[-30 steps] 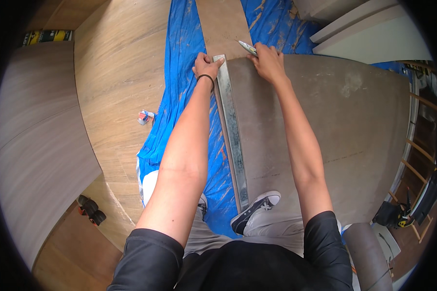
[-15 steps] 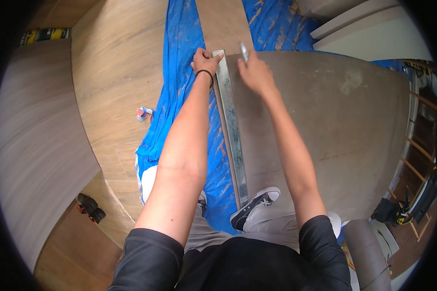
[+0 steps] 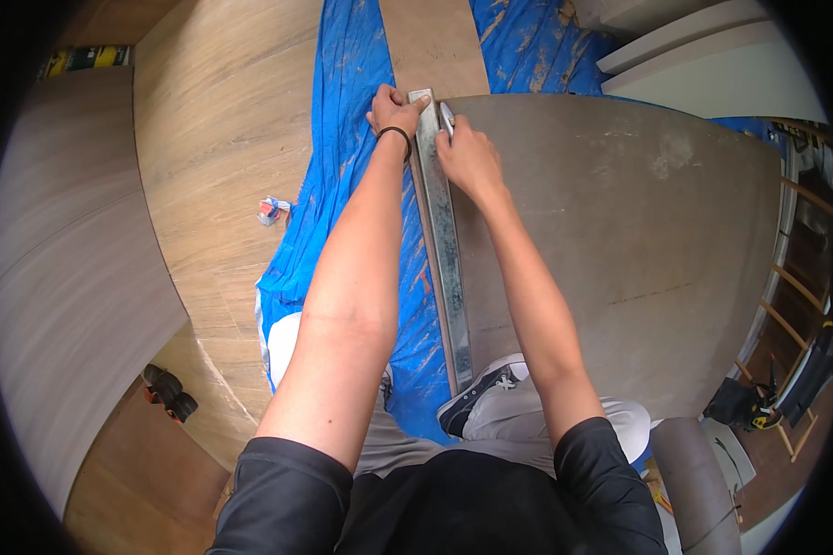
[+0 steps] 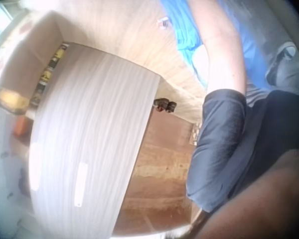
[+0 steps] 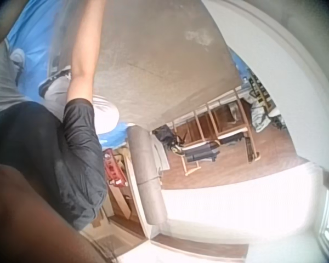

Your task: The person uses a utility knife and a straight edge to score a sheet of wallboard, then turns the sheet over to continue the process.

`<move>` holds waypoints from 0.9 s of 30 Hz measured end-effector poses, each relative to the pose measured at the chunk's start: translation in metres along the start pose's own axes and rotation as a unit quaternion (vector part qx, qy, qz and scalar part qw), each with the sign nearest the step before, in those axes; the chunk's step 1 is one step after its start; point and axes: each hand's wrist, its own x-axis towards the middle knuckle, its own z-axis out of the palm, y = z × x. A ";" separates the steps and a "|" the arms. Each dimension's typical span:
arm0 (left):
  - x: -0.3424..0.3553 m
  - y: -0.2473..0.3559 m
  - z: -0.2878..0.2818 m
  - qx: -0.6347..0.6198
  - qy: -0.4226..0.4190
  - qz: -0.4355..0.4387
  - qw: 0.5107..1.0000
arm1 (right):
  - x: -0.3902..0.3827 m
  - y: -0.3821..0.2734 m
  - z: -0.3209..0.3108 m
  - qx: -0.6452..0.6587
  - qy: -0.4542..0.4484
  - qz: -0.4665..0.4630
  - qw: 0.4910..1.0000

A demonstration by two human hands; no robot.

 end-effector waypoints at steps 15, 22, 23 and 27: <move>-0.001 0.003 0.001 0.010 -0.002 0.006 1.000 | 0.011 -0.019 -0.001 -0.027 -0.039 0.037 0.998; 0.003 -0.004 0.001 0.013 0.012 0.014 1.000 | 0.015 -0.036 -0.005 -0.052 -0.099 0.109 0.988; 0.003 -0.005 0.002 0.012 0.018 0.013 1.000 | 0.014 -0.037 -0.005 -0.049 -0.099 0.111 0.988; 0.004 -0.004 0.005 0.009 0.005 0.013 1.000 | 0.012 -0.028 0.004 -0.022 -0.082 0.102 0.991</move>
